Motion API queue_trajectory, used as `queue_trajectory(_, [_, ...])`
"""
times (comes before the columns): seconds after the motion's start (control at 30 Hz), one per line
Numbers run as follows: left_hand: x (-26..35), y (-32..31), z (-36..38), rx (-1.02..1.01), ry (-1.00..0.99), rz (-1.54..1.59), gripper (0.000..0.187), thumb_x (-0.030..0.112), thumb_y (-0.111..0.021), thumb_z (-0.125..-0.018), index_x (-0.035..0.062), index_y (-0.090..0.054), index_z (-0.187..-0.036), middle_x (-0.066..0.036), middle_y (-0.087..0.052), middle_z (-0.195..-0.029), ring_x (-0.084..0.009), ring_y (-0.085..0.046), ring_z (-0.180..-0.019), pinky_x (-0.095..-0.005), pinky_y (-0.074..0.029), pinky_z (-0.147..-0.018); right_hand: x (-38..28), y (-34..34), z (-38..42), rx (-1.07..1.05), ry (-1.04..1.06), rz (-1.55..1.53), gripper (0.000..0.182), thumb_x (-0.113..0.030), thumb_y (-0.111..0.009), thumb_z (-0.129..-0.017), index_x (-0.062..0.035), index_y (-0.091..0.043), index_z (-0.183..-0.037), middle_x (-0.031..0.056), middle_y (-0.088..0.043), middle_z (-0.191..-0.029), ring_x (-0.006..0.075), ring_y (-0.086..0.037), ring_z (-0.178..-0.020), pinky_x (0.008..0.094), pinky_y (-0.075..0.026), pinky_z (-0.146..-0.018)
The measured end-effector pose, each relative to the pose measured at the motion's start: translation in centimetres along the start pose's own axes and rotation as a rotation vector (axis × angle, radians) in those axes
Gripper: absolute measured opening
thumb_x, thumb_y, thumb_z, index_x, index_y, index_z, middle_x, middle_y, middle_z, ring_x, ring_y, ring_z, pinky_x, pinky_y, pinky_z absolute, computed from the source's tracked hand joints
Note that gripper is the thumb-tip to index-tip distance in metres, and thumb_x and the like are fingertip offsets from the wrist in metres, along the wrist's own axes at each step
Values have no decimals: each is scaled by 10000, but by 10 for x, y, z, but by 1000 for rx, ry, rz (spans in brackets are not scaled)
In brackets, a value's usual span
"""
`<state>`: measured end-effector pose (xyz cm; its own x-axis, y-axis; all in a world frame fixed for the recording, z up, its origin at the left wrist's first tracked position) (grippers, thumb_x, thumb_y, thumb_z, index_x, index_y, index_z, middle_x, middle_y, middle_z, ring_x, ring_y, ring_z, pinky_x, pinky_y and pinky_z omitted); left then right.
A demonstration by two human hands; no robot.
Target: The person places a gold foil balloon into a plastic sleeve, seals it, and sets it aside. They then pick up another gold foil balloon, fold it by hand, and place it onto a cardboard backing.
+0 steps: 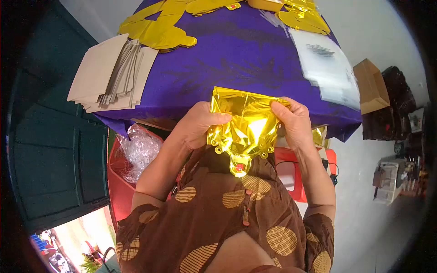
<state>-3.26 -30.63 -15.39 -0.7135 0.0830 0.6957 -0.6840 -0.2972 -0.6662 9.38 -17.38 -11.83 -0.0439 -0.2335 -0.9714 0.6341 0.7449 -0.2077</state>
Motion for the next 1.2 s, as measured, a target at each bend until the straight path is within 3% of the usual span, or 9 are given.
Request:
queue_trajectory(0.13, [14, 4, 3, 57, -17, -28, 402, 42, -680, -808, -113, -587, -1167, -192, -680, -1077, -261, -700, -924, -380, -575, -834, -27, 13, 6, 121, 53, 173, 411, -339, -522, -1007, 33, -675, -1094, 52, -681, -935, 93, -595, -791, 259, -488, -711])
queue_trajectory(0.33, [17, -5, 3, 4, -11, -81, 491, 115, -744, -791, -82, -583, -1211, -189, -662, -1153, -262, -684, -989, -385, -559, -879, -12, 17, -9, 50, -18, 150, 299, -259, -622, -955, 30, -681, -1004, 19, -672, -845, 71, -588, -739, 228, -477, -673])
queue_trajectory(0.43, [15, -7, 2, 24, -19, -24, 377, 56, -700, -810, -116, -613, -1134, -183, -683, -1082, -245, -700, -915, -367, -571, -838, -12, 5, -11, -11, -34, 128, 186, -170, -658, -926, 11, -685, -959, 11, -672, -820, 61, -588, -713, 213, -473, -651])
queue_trajectory(0.63, [22, -3, 2, 45, -29, -50, 374, 46, -695, -818, -116, -608, -1143, -188, -678, -1092, -248, -701, -914, -376, -575, -838, -25, 4, -12, 63, 8, 192, 245, -128, -643, -937, 13, -623, -1136, 44, -688, -934, 55, -602, -785, 202, -480, -697])
queue_trajectory(0.73, [34, -3, 2, 48, -73, -72, 501, 114, -711, -811, -90, -557, -1242, -185, -660, -1153, -258, -684, -986, -373, -554, -884, -53, 13, -2, 221, 384, 337, 371, -47, -601, -881, 19, -548, -1242, 121, -653, -1107, 169, -611, -983, 291, -477, -870])
queue_trajectory(0.83, [43, -3, 0, 62, -127, -50, 477, 92, -689, -823, -91, -555, -1243, -186, -662, -1148, -260, -685, -982, -376, -555, -883, -84, -23, 33, 64, 899, 1083, 532, 3, -556, -730, 6, -525, -1261, 185, -557, -1275, 322, -525, -1170, 416, -393, -1019])
queue_trajectory(0.87, [44, -2, -1, 83, -142, -52, 432, 71, -664, -843, -88, -564, -1231, -186, -663, -1146, -260, -684, -984, -379, -557, -880, -79, -41, 38, -65, 930, 1184, 643, -10, -549, -591, -6, -534, -1234, 215, -497, -1334, 418, -464, -1206, 502, -338, -1048])
queue_trajectory(1.07, [39, -12, -6, 56, -190, -23, 371, 73, -660, -868, -84, -588, -1196, -164, -673, -1119, -237, -684, -960, -368, -559, -859, -55, -73, 59, -73, 1160, 1388, 472, -117, -698, -648, -49, -631, -1111, 104, -591, -1213, 272, -537, -1110, 420, -390, -941])
queue_trajectory(1.2, [36, -13, -6, 68, -218, -45, 355, 81, -669, -871, -75, -599, -1183, -149, -679, -1105, -220, -683, -939, -360, -558, -845, -55, -75, 62, -72, 1227, 1341, 286, -130, -680, -690, -51, -680, -965, 40, -659, -1032, 224, -598, -959, 374, -387, -836])
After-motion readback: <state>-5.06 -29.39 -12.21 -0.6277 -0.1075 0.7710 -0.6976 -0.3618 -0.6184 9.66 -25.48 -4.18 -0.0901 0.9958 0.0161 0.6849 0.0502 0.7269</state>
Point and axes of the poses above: each hand's wrist, its own z-axis away from the middle knuckle, its own y-axis out of the back of the hand, x = y × z, the point moved 9 cm from there along -z, towards the middle knuckle
